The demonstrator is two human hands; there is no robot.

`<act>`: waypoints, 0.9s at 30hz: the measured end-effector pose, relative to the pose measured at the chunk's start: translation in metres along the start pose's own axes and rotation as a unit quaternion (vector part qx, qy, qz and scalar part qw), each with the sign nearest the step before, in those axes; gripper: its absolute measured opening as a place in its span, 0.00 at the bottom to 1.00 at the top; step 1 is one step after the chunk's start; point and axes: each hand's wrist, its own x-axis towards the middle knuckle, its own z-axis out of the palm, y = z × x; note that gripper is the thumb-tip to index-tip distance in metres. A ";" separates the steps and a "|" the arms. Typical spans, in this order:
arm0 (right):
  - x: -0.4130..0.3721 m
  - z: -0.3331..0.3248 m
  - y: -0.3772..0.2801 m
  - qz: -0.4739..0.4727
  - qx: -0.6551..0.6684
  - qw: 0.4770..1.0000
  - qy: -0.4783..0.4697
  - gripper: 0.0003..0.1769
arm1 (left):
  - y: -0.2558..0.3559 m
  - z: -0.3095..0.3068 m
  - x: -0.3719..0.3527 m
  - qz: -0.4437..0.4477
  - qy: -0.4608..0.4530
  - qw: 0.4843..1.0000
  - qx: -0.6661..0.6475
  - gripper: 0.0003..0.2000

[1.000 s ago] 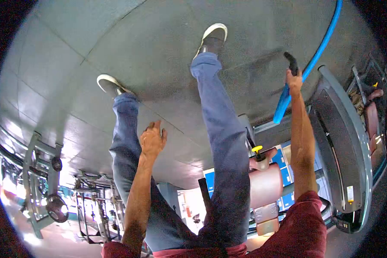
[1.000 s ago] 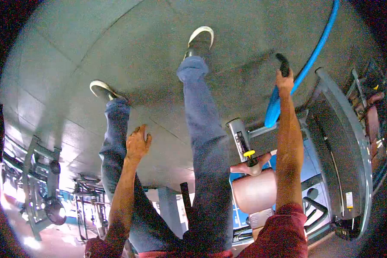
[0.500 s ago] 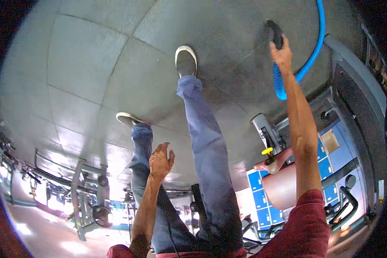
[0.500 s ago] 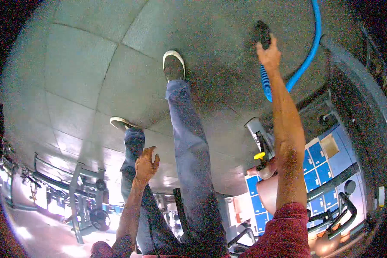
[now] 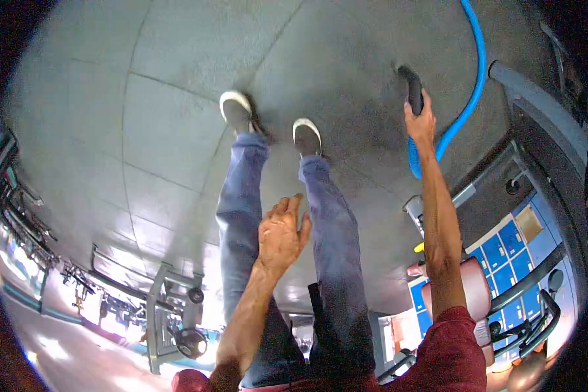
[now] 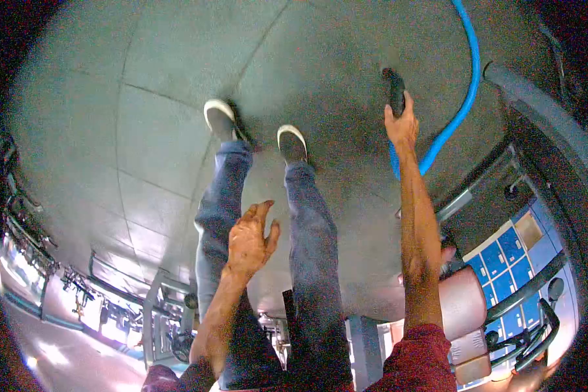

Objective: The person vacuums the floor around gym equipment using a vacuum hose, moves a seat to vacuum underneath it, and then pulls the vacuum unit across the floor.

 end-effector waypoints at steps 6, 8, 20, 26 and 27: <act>0.053 0.043 -0.027 0.149 -0.057 0.986 0.045 0.41 | -0.001 0.008 0.063 0.053 -0.087 0.992 0.068 0.20; 0.066 0.051 -0.078 0.162 -0.041 0.986 0.022 0.41 | -0.007 -0.005 0.065 0.051 -0.155 0.981 0.108 0.20; 0.017 0.048 -0.306 -0.032 0.061 0.994 -0.089 0.44 | -0.043 -0.081 0.068 0.002 -0.120 0.992 0.045 0.18; 0.015 -0.009 -0.275 -0.057 0.057 0.987 -0.140 0.44 | -0.040 -0.143 0.063 -0.018 -0.076 0.995 0.057 0.18; 0.019 -0.012 -0.250 0.006 0.070 0.986 -0.150 0.44 | -0.040 -0.154 0.062 -0.006 -0.052 0.997 0.059 0.18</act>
